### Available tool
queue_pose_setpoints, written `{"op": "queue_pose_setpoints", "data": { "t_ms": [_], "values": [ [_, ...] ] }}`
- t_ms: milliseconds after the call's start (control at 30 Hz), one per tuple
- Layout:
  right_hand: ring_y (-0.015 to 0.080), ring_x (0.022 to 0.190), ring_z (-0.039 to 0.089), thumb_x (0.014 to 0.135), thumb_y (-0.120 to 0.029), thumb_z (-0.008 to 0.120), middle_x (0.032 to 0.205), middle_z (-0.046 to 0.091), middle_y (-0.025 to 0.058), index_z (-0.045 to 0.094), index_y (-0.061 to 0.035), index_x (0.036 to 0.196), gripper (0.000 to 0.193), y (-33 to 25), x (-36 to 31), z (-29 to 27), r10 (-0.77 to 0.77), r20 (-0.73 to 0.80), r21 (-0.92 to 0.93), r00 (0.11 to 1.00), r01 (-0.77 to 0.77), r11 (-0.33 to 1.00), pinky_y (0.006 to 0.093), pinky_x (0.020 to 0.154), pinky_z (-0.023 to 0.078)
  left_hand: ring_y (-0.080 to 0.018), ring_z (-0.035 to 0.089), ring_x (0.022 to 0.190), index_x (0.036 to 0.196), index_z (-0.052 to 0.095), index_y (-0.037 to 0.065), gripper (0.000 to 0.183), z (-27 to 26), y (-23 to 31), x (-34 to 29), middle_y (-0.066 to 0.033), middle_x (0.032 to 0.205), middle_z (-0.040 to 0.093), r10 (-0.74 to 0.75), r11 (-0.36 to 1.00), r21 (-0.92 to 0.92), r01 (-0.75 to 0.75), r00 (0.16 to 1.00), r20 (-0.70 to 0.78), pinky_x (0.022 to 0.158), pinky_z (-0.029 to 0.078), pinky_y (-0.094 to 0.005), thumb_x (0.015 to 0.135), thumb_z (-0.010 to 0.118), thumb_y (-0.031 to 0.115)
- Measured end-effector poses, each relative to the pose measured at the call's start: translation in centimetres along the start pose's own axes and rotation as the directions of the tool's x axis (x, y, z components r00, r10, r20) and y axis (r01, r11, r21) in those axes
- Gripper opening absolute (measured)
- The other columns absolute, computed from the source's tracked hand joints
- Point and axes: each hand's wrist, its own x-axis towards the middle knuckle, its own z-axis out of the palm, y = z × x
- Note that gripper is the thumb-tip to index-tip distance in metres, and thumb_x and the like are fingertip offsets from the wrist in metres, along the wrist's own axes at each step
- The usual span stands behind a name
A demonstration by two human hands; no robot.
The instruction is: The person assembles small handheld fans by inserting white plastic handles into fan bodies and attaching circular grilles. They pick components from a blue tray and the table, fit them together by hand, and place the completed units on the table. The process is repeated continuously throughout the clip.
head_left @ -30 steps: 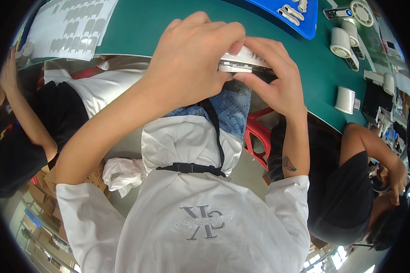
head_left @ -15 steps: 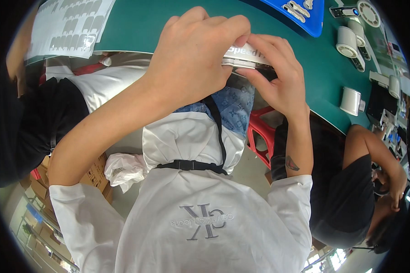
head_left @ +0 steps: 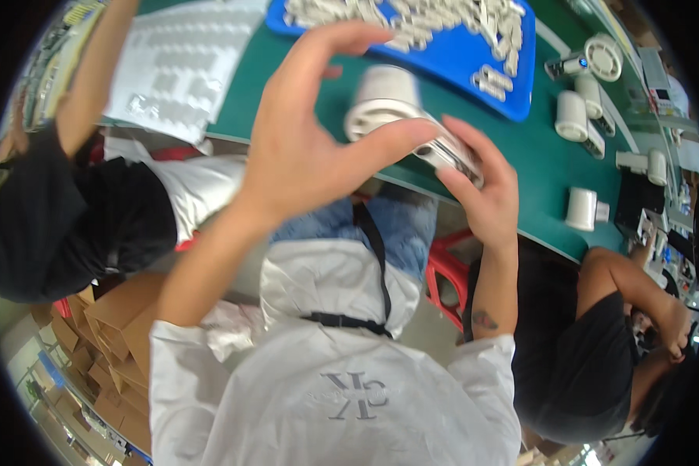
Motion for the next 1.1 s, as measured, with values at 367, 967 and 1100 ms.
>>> {"op": "queue_pose_setpoints", "data": {
  "t_ms": [367, 967, 1100],
  "values": [
    [0.0353, 0.122, 0.055, 0.08, -0.005, 0.072, 0.134, 0.056, 0.0194, 0.055, -0.0006, 0.134, 0.057, -5.0, 0.5, 0.3, -0.304, 0.068, -0.41, 0.95, 0.304, 0.86, 0.04, 0.101, 0.044, -0.0117, 0.064, 0.091, 0.119, 0.062, -0.001, 0.041, 1.8, -0.5, 2.1, -0.0072, 0.106, 0.068, -0.404, 0.814, -0.411, 0.41, 0.909, 0.106, 0.082, 0.053, -0.0294, 0.086, 0.076, 0.017],
    [0.0371, 0.134, 0.043, 0.068, -0.006, 0.079, 0.141, 0.049, 0.019, 0.047, -0.0078, 0.142, 0.081, -0.9, -9.0, -16.3, -0.107, -0.47, -0.794, 0.876, -0.367, 0.484, 0.0436, 0.109, 0.038, -0.0376, 0.064, 0.109, 0.123, 0.067, 0.015, 0.054, -21.9, -26.0, 16.9, -0.0171, 0.115, 0.069, -0.436, 0.35, 0.781, 0.517, 0.828, -0.353, 0.091, 0.049, -0.0468, 0.08, 0.072, 0.049],
    [0.0372, 0.12, 0.055, 0.064, -0.013, 0.082, 0.13, 0.058, 0.0187, 0.052, -0.0058, 0.138, 0.08, -4.6, -7.4, -14.9, -0.176, -0.383, -0.777, 0.907, -0.213, 0.593, 0.0434, 0.1, 0.045, -0.0381, 0.062, 0.112, 0.125, 0.065, 0.01, 0.057, -19.0, -23.6, 16.9, -0.0189, 0.121, 0.066, -0.185, 0.409, 0.8, 0.438, 0.899, -0.398, 0.094, 0.048, -0.0446, 0.081, 0.073, 0.046]
  ]
}}
